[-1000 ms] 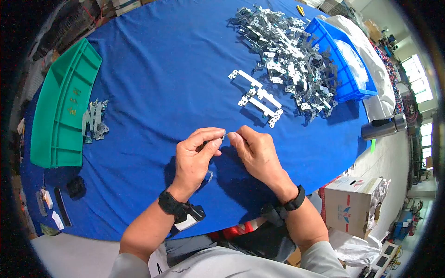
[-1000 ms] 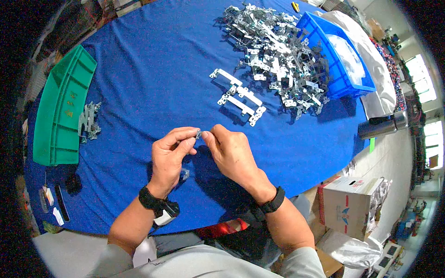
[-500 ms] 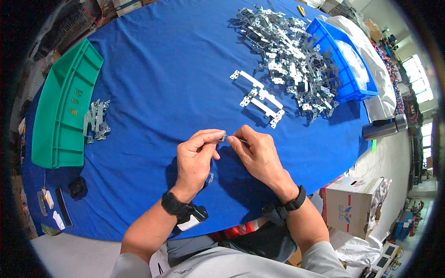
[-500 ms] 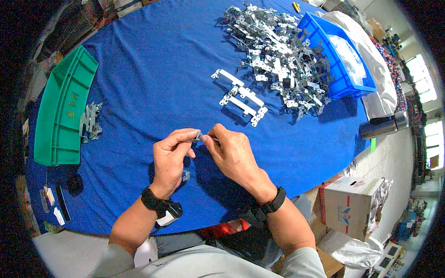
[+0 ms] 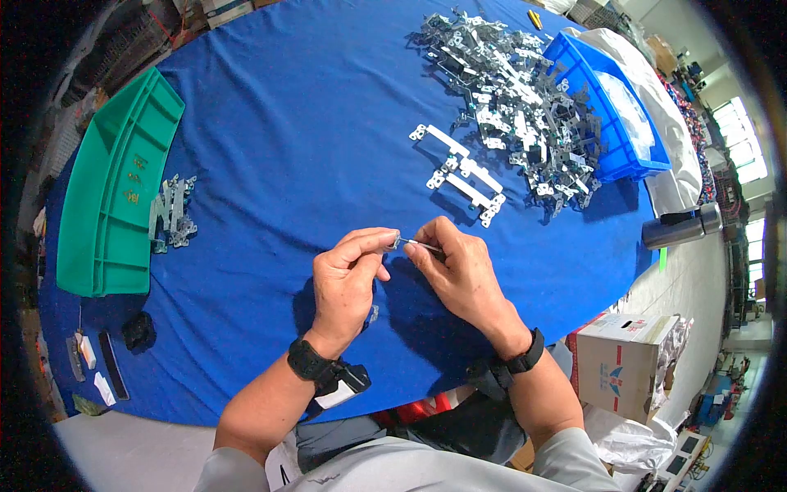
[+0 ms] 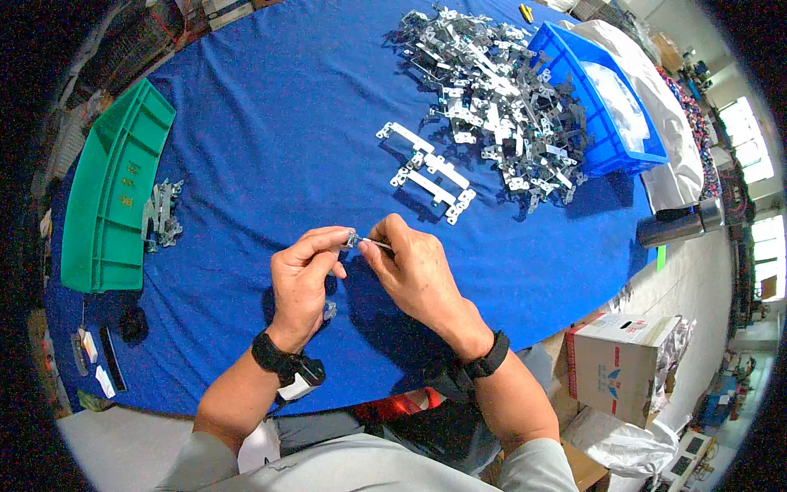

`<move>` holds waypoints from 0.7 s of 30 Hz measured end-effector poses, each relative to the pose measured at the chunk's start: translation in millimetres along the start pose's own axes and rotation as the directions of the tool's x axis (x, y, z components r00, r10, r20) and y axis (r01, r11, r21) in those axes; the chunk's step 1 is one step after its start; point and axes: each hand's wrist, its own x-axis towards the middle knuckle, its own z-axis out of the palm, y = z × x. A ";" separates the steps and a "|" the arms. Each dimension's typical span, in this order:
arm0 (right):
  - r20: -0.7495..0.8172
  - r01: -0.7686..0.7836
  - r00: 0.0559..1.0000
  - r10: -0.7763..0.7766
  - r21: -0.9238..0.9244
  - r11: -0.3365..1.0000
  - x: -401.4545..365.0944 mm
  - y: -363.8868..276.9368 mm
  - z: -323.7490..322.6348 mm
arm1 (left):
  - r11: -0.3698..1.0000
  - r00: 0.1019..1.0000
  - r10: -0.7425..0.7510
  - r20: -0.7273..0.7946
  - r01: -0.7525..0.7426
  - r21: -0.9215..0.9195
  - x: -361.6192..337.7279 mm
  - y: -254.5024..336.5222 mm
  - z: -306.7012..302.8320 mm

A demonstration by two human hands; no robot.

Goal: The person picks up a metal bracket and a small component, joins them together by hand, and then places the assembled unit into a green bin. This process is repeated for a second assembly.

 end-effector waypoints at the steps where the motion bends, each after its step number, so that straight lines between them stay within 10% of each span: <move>1: -0.016 0.014 1.000 -0.014 0.006 1.000 0.0 0.8 0.5 | 1.000 1.000 0.004 -0.001 -0.004 0.008 0.0 0.4 0.2; 21: -0.017 -0.014 1.000 0.015 0.024 1.000 -0.8 2.0 1.9 | 1.000 1.000 0.001 0.000 -0.001 0.016 -0.8 0.2 -0.3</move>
